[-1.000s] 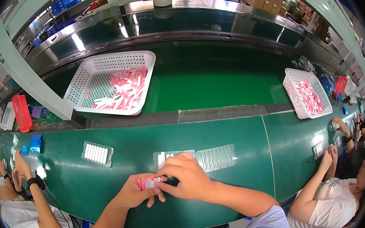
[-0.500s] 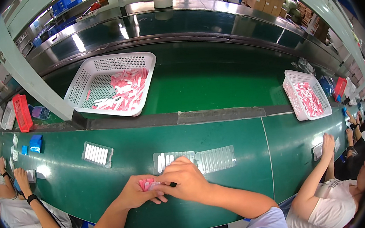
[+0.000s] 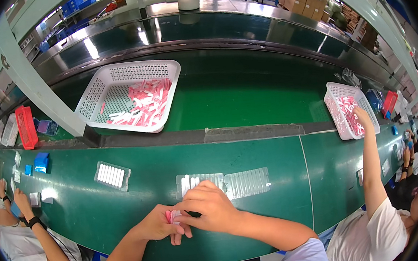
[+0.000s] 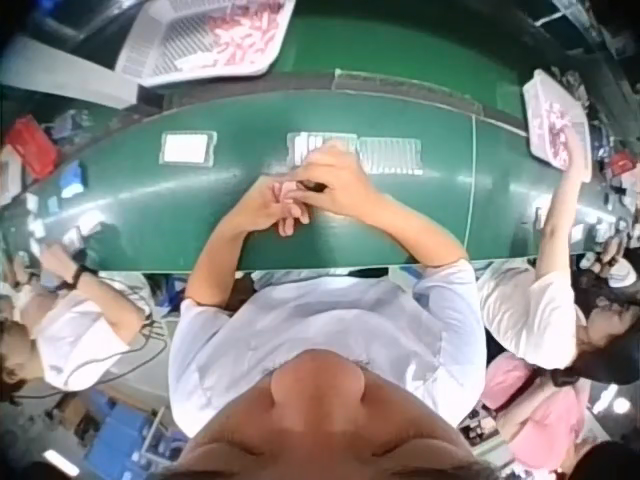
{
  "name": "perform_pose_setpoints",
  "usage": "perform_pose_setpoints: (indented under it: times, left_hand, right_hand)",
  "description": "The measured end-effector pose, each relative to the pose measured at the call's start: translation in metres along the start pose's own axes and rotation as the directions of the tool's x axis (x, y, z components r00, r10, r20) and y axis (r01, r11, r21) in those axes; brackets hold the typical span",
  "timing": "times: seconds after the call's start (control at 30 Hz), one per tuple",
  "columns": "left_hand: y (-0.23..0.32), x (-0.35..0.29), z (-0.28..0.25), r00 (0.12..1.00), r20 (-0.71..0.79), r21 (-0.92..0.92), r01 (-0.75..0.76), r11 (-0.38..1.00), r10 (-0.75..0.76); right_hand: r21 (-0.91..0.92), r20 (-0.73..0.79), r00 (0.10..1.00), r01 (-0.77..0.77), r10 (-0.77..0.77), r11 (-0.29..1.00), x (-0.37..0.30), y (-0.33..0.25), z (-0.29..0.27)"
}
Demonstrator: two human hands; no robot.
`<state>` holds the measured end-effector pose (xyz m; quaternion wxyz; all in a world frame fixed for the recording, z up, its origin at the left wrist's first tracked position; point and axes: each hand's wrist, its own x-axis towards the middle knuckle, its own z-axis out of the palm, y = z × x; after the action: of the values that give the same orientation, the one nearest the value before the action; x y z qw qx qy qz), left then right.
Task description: The person places small plastic strips into the slots of plastic packaging trays by hand, presses them into position, and slides the loaded trays across the workbench.
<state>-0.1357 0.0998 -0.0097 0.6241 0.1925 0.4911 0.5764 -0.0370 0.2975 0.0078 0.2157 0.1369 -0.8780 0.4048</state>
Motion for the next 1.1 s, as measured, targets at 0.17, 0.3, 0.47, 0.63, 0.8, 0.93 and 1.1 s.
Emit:
perform_pose_setpoints:
  times: [0.17,0.3,0.47,0.63,0.8,0.93,1.1]
  left_hand:
    - [0.003,0.000,-0.002,0.997,0.028,0.127,0.070,0.989,-0.074]
    - [0.012,-0.002,0.004,0.993,-0.013,0.095,0.119,0.988,-0.119]
    - [0.016,-0.003,0.003,0.990,-0.027,0.147,0.143,0.979,-0.141]
    - [0.010,-0.002,0.001,0.988,-0.004,0.177,0.152,0.972,-0.154]
    - [0.006,0.001,0.004,0.989,-0.073,0.198,0.141,0.970,-0.129]
    - [0.007,0.000,0.005,0.985,-0.137,0.235,0.134,0.963,-0.104]
    - [0.004,-0.002,-0.003,0.991,-0.126,0.251,0.080,0.965,-0.049]
  right_hand:
    - [-0.009,0.090,0.989,0.118,-0.116,0.993,0.002,0.000,0.001]
    - [0.082,0.169,0.980,0.092,-0.105,0.992,-0.001,0.006,-0.004]
    - [0.125,0.278,0.959,0.022,-0.056,0.992,0.003,0.003,-0.009]
    - [0.050,0.263,0.948,0.170,-0.177,0.984,0.002,0.004,-0.006]
    - [0.032,0.328,0.944,0.030,-0.039,0.999,0.001,0.000,-0.008]
    - [-0.036,0.329,0.944,-0.012,0.023,0.999,0.003,-0.004,-0.006]
    - [-0.093,0.228,0.972,0.082,-0.059,0.992,0.002,-0.004,-0.004]
